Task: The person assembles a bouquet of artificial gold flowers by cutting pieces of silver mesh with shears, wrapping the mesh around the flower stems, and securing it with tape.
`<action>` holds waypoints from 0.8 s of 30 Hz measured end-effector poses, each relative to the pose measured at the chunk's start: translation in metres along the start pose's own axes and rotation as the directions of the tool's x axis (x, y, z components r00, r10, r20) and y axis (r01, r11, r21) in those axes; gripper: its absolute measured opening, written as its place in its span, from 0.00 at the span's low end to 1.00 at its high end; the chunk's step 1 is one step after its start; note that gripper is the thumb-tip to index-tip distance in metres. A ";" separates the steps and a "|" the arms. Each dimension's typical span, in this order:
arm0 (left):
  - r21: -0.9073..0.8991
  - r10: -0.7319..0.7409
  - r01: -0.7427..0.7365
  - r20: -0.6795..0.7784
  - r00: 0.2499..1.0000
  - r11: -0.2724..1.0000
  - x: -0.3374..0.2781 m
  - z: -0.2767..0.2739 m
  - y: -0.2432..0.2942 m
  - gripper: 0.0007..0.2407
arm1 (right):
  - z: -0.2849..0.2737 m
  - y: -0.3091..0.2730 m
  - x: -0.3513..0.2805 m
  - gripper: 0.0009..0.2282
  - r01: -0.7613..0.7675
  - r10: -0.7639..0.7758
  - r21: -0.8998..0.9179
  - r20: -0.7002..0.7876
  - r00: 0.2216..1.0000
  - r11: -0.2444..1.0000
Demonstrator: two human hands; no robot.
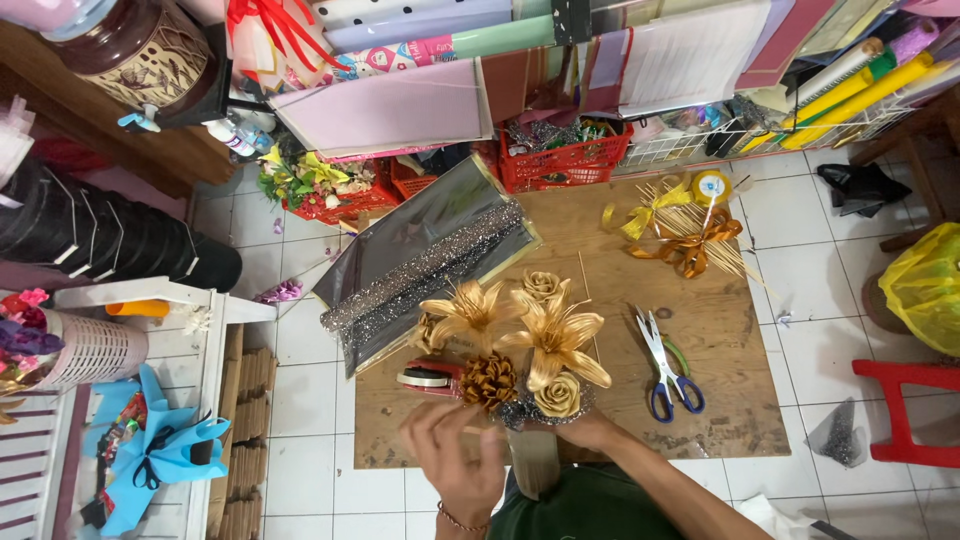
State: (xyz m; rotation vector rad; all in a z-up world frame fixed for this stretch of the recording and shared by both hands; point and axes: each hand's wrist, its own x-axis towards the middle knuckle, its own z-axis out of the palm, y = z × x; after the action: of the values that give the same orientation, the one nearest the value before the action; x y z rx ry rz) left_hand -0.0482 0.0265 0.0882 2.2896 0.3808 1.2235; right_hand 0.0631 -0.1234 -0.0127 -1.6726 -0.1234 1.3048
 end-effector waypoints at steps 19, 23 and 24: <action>0.178 -0.040 -0.085 0.602 0.798 0.980 0.119 0.002 0.049 0.05 | -0.037 0.042 0.038 0.41 0.002 -0.002 0.000 -0.036 0.999 1.000; 0.096 -0.058 -0.013 0.706 0.706 0.995 0.125 -0.003 0.060 0.13 | -0.073 0.093 0.058 0.41 0.000 0.000 0.003 -0.045 0.999 1.000; 0.046 -0.013 -0.027 0.697 0.717 0.999 0.125 -0.004 0.061 0.15 | -0.076 0.095 0.059 0.41 0.000 0.001 0.003 -0.049 0.999 1.000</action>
State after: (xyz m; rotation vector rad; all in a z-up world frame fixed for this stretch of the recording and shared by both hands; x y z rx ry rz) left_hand 0.0184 0.0355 0.2099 2.5873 0.1147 0.2637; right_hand 0.1042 -0.1847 -0.1262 -1.7009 -0.0924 1.2633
